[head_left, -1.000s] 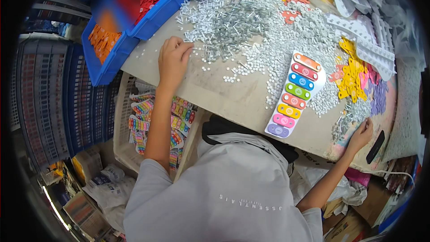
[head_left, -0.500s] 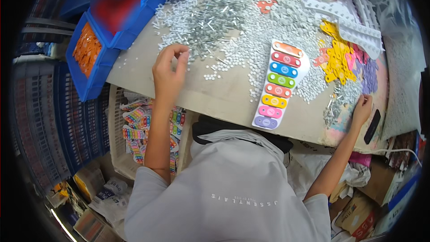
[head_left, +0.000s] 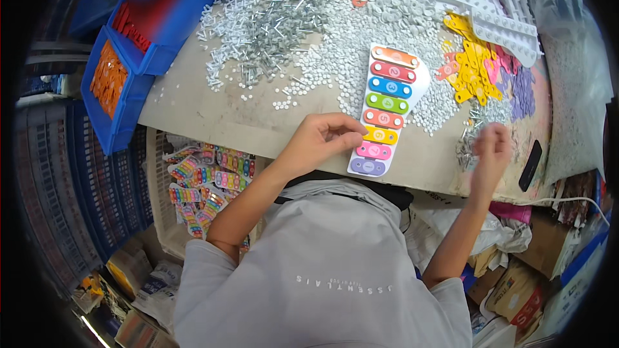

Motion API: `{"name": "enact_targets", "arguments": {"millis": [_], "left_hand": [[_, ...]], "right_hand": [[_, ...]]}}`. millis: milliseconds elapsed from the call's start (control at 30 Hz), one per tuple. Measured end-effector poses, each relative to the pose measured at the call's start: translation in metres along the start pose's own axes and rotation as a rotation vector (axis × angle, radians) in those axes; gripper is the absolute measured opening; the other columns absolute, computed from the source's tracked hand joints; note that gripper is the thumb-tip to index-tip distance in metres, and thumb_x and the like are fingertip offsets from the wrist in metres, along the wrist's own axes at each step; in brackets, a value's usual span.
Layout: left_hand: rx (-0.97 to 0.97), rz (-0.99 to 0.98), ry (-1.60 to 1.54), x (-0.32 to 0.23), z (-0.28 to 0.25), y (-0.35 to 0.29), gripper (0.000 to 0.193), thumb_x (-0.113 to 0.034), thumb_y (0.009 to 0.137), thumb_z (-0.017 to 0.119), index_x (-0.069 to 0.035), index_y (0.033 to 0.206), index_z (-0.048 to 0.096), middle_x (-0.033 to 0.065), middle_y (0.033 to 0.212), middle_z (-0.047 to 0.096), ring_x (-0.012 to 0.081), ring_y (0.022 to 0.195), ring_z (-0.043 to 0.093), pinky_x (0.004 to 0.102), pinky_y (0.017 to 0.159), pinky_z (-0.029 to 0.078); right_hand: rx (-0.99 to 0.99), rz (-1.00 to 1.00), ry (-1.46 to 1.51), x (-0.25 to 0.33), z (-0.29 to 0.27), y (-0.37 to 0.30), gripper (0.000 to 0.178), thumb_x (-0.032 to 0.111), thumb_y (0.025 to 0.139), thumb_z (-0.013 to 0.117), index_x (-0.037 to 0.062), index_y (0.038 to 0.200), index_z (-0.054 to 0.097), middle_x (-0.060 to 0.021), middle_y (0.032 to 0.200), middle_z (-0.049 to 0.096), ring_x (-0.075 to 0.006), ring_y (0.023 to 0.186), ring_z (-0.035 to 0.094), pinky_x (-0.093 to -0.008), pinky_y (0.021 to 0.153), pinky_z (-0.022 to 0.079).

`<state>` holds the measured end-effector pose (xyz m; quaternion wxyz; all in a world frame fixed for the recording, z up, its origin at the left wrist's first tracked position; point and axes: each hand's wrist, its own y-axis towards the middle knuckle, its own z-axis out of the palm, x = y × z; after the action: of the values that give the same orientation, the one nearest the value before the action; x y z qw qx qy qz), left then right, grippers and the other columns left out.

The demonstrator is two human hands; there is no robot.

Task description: Assemble a toy xylophone by inserting various components into a plastic base.

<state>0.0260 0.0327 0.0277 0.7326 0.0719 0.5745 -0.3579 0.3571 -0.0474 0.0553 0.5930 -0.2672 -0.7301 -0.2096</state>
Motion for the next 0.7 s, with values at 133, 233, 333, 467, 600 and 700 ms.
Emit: {"name": "enact_targets", "arguments": {"millis": [133, 233, 333, 467, 600, 700], "left_hand": [[-0.003, -0.024, 0.069, 0.005, -0.001, 0.007, 0.016, -0.001, 0.093, 0.067, 0.007, 0.107, 0.068, 0.0079, 0.103, 0.070, 0.0115, 0.093, 0.067, 0.0251, 0.084, 0.055], [0.009, -0.027, 0.074, 0.005, -0.001, 0.011, 0.015, -0.001, 0.093, 0.068, 0.007, 0.106, 0.069, 0.0076, 0.101, 0.070, 0.0107, 0.092, 0.067, 0.0242, 0.083, 0.055], [-0.014, -0.038, 0.051, 0.006, 0.001, 0.013, 0.012, -0.001, 0.093, 0.067, 0.006, 0.103, 0.068, 0.0054, 0.095, 0.069, 0.0084, 0.087, 0.065, 0.0225, 0.078, 0.054], [0.023, -0.008, 0.048, 0.006, -0.001, 0.017, 0.024, -0.004, 0.092, 0.070, 0.003, 0.114, 0.060, 0.0023, 0.084, 0.066, 0.0055, 0.078, 0.062, 0.0199, 0.069, 0.049], [-0.005, -0.112, 0.342, -0.005, 0.005, 0.020, 0.052, -0.012, 0.092, 0.072, 0.000, 0.132, 0.042, 0.0002, 0.072, 0.062, 0.0042, 0.070, 0.059, 0.0197, 0.063, 0.043], [0.048, -0.150, 0.368, -0.005, 0.004, 0.026, 0.061, -0.015, 0.093, 0.071, 0.001, 0.139, 0.035, 0.0018, 0.073, 0.064, 0.0052, 0.069, 0.060, 0.0207, 0.063, 0.044]], "right_hand": [[0.460, 0.301, 0.183, 0.029, 0.058, -0.051, 0.007, 0.012, 0.099, 0.062, 0.0069, 0.099, 0.058, 0.0018, 0.075, 0.059, -0.0037, 0.063, 0.051, -0.0187, 0.055, 0.040], [0.588, 0.421, 0.254, 0.031, 0.074, -0.060, 0.008, 0.012, 0.099, 0.061, 0.0055, 0.099, 0.057, 0.0017, 0.076, 0.060, -0.0023, 0.064, 0.051, -0.0175, 0.057, 0.040], [0.622, 0.459, 0.281, 0.025, 0.082, -0.061, 0.008, 0.010, 0.099, 0.061, 0.0035, 0.101, 0.057, 0.0020, 0.079, 0.060, -0.0024, 0.070, 0.054, -0.0177, 0.063, 0.043], [0.614, 0.413, 0.226, 0.017, 0.086, -0.061, 0.007, 0.008, 0.099, 0.060, 0.0023, 0.103, 0.058, 0.0016, 0.083, 0.062, -0.0031, 0.075, 0.056, -0.0185, 0.070, 0.046], [0.575, 0.361, 0.205, 0.011, 0.089, -0.063, 0.010, 0.010, 0.098, 0.062, 0.0023, 0.101, 0.056, 0.0017, 0.076, 0.061, -0.0019, 0.069, 0.054, -0.0184, 0.061, 0.043], [0.498, 0.312, -0.038, 0.009, 0.086, -0.063, 0.016, 0.013, 0.096, 0.067, 0.0036, 0.099, 0.054, 0.0034, 0.065, 0.058, -0.0011, 0.060, 0.051, -0.0196, 0.050, 0.036]]}}
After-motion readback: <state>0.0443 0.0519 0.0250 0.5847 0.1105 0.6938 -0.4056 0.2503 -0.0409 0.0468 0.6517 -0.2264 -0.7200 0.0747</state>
